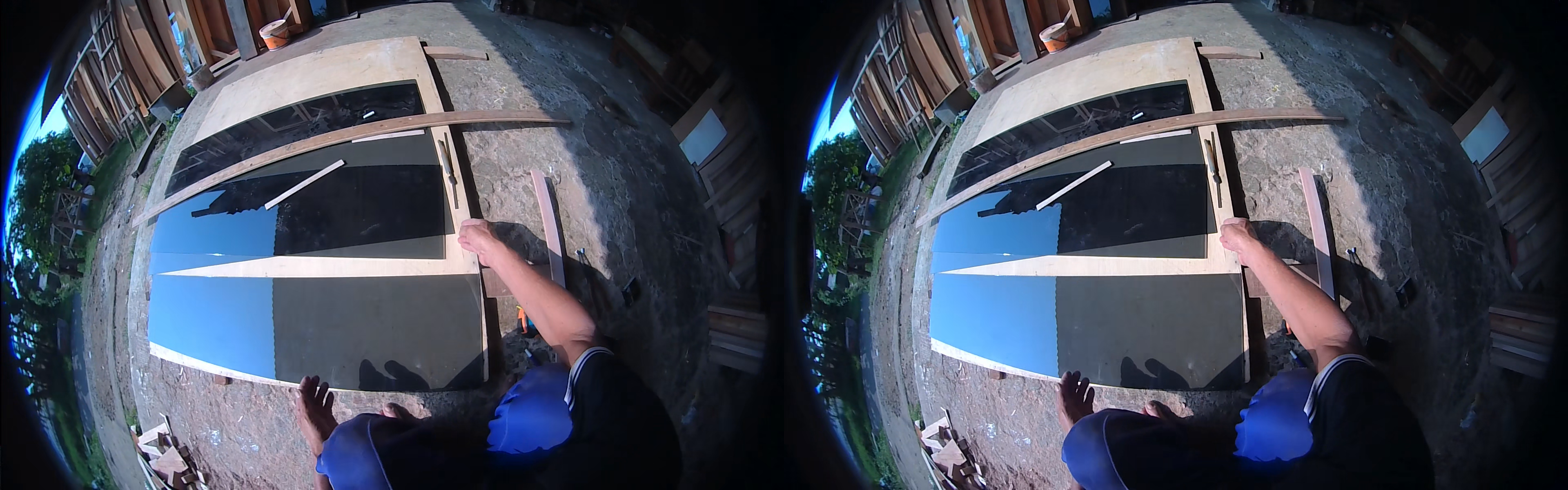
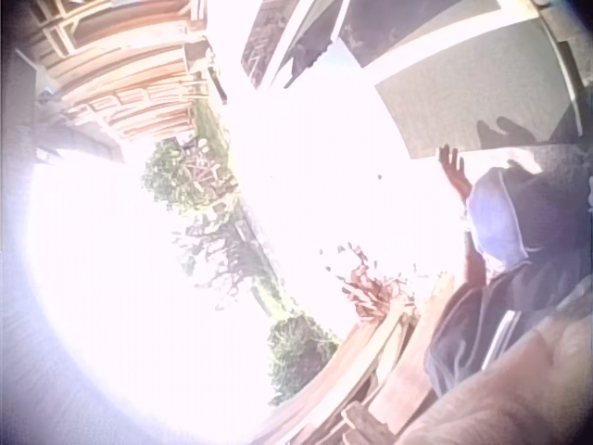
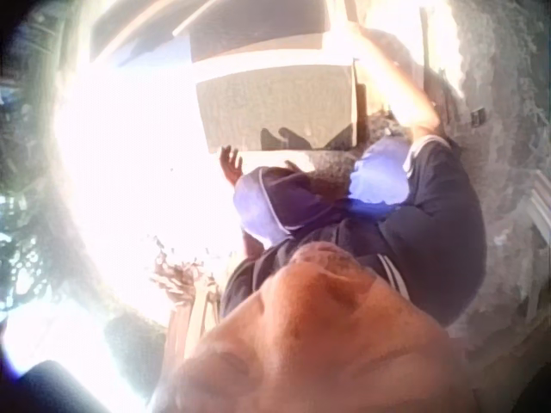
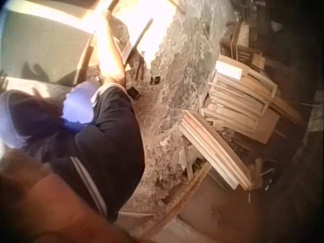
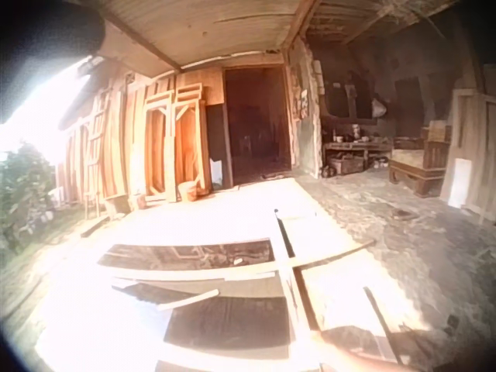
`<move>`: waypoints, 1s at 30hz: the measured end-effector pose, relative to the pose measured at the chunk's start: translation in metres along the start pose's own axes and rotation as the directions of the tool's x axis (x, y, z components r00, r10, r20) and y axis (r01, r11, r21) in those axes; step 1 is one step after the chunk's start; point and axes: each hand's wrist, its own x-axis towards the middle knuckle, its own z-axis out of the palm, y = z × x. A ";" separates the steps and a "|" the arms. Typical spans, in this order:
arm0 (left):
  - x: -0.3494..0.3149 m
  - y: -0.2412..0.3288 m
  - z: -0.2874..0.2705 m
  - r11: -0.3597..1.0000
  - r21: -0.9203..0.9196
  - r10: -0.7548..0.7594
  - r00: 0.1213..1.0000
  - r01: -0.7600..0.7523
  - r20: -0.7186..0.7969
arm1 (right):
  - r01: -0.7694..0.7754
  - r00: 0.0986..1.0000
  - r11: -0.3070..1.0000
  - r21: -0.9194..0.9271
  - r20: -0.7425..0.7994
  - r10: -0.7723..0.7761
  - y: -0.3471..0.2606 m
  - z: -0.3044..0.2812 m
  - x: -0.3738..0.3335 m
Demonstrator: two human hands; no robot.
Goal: The person assembles a window frame by positioning wooden strips along the edges of a large glass pane. They use a staple gun to secure the strips and a pencil to mark measurements. The person repeatedly adjusts the strips to ensure proper alignment.
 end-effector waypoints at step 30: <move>0.278 0.039 0.212 0.746 0.578 0.297 0.942 -0.330 0.155 | -0.109 0.987 0.979 -0.171 0.096 0.127 -0.005 0.034 -0.050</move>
